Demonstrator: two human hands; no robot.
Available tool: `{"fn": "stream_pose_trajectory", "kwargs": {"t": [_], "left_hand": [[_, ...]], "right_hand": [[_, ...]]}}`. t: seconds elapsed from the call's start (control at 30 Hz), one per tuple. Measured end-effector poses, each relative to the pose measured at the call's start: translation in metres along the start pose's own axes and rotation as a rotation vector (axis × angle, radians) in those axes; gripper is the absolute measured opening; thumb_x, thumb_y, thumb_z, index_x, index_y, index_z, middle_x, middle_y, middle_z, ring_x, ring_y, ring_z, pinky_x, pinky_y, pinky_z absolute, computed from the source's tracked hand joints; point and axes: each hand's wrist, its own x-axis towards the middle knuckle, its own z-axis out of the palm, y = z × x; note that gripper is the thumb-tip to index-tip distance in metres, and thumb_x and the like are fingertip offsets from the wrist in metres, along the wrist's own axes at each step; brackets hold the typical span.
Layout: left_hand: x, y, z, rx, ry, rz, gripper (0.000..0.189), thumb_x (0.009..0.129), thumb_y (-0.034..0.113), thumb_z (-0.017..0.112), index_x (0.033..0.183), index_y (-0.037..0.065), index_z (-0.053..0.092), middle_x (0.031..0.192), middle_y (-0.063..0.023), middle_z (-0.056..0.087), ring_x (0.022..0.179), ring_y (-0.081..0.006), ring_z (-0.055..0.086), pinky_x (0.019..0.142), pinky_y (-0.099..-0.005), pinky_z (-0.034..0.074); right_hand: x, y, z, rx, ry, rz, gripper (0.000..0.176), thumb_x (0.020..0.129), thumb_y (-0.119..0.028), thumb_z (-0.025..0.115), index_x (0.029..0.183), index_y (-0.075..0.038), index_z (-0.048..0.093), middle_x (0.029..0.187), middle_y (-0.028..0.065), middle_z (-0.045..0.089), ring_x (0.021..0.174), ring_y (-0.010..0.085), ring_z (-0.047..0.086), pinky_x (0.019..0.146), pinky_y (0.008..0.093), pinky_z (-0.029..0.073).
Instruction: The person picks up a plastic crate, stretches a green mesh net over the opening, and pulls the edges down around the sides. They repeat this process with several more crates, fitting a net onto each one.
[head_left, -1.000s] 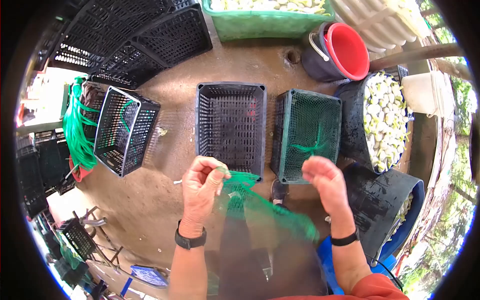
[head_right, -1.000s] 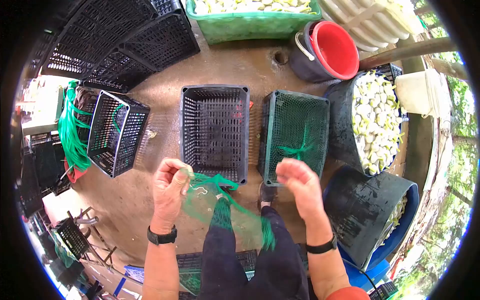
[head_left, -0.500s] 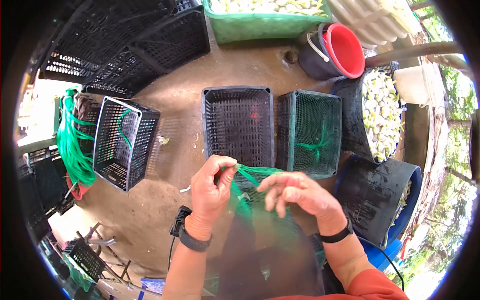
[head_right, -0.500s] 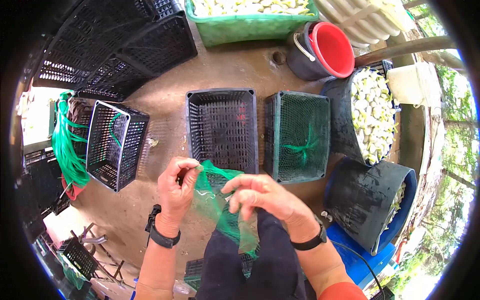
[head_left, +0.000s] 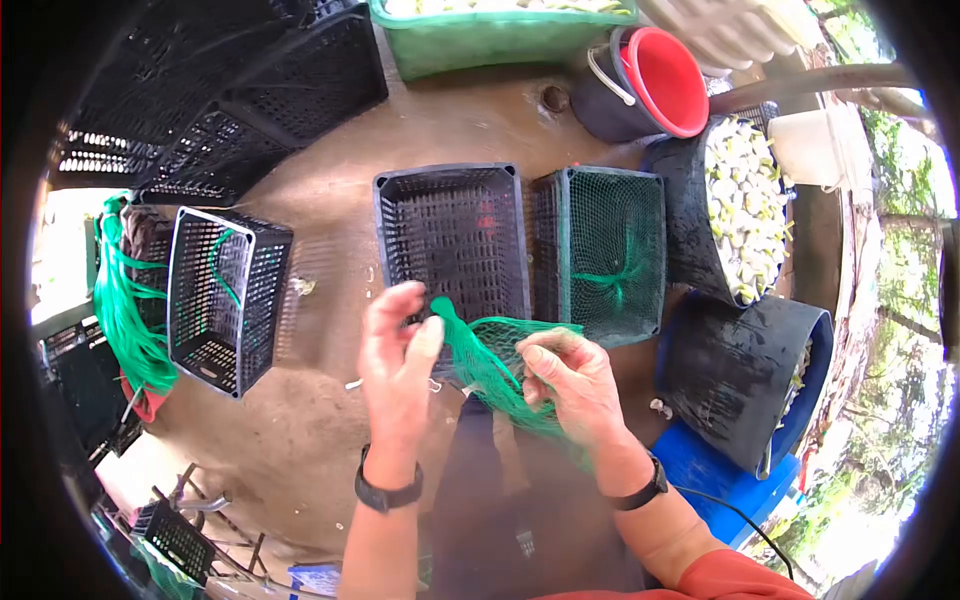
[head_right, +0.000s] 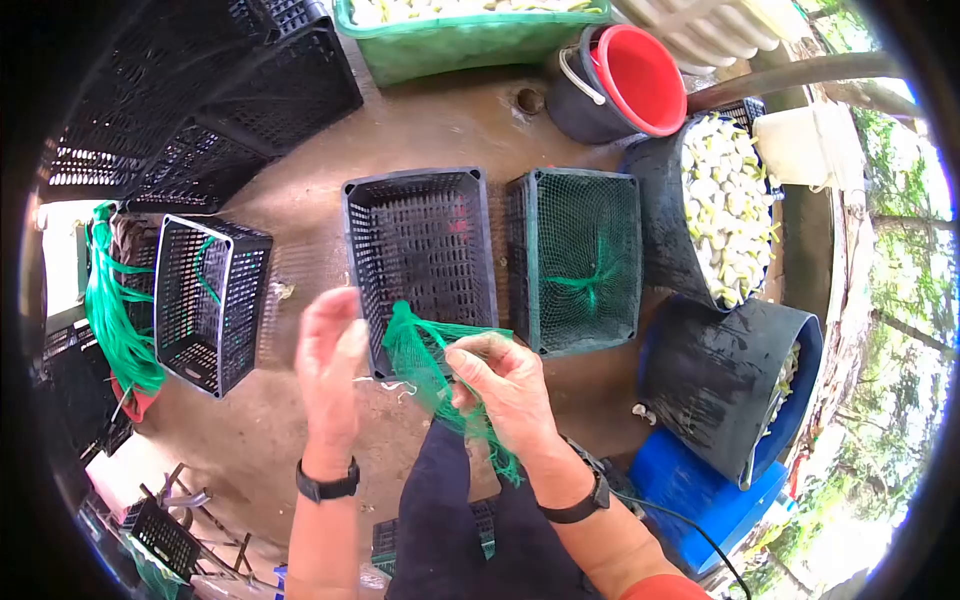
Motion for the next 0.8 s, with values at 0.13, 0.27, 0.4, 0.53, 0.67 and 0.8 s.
{"fn": "stream_pose_trajectory", "kwargs": {"t": [0.13,0.27,0.4,0.53,0.67,0.8], "left_hand": [[-0.032,0.012,0.01,-0.01,0.021,-0.092,0.035,0.075,0.003,0.068,0.106,0.005,0.052,0.094,0.0012,0.05,0.083,-0.008,0.048,0.068,-0.0209,0.041],[-0.045,-0.007,0.02,0.037,-0.173,-0.208,0.041,0.072,0.004,0.073,0.108,0.003,0.053,0.1,-0.0026,0.052,0.089,-0.0095,0.052,0.072,-0.022,0.046],[-0.038,-0.011,0.016,0.007,-0.208,-0.265,0.042,0.075,0.002,0.071,0.113,-0.001,0.052,0.102,-0.0071,0.059,0.091,-0.0115,0.058,0.079,-0.0244,0.049],[-0.035,-0.003,0.003,0.062,-0.194,-0.304,0.028,0.077,0.001,0.068,0.102,-0.002,0.058,0.088,-0.0047,0.063,0.077,-0.0097,0.06,0.073,-0.0232,0.05],[-0.031,-0.007,-0.012,0.094,-0.233,-0.299,0.02,0.078,0.005,0.068,0.095,-0.001,0.06,0.086,-0.0034,0.063,0.075,-0.0085,0.059,0.069,-0.0224,0.049],[-0.031,0.0,-0.013,-0.21,-0.116,-0.454,0.013,0.083,0.01,0.065,0.09,0.002,0.057,0.083,-0.004,0.062,0.075,-0.0115,0.06,0.068,-0.0234,0.05]], "right_hand": [[0.007,0.006,0.005,0.014,0.04,-0.137,0.014,0.085,-0.011,0.062,0.093,0.0,0.059,0.076,0.0028,0.061,0.061,0.0091,0.058,0.054,0.0214,0.047],[0.008,0.001,0.016,0.008,-0.069,-0.1,0.022,0.087,-0.008,0.058,0.106,0.003,0.058,0.087,0.0072,0.064,0.077,0.0126,0.062,0.07,0.0256,0.051],[0.009,-0.006,0.017,0.076,-0.149,-0.058,0.021,0.087,-0.008,0.058,0.104,0.004,0.06,0.091,0.0093,0.065,0.085,0.0149,0.062,0.077,0.0275,0.051],[0.014,-0.003,0.005,-0.089,-0.101,-0.088,0.017,0.085,-0.008,0.061,0.097,0.004,0.061,0.085,0.0089,0.065,0.077,0.0145,0.063,0.066,0.0254,0.053],[0.016,-0.01,0.004,-0.051,-0.097,-0.106,0.013,0.083,-0.009,0.064,0.086,0.002,0.059,0.076,0.0077,0.063,0.065,0.0124,0.061,0.059,0.0243,0.051],[0.019,-0.007,-0.003,0.0,-0.107,-0.071,0.012,0.083,-0.01,0.064,0.084,0.0,0.059,0.072,0.0065,0.061,0.06,0.0128,0.058,0.057,0.0253,0.049]]}}
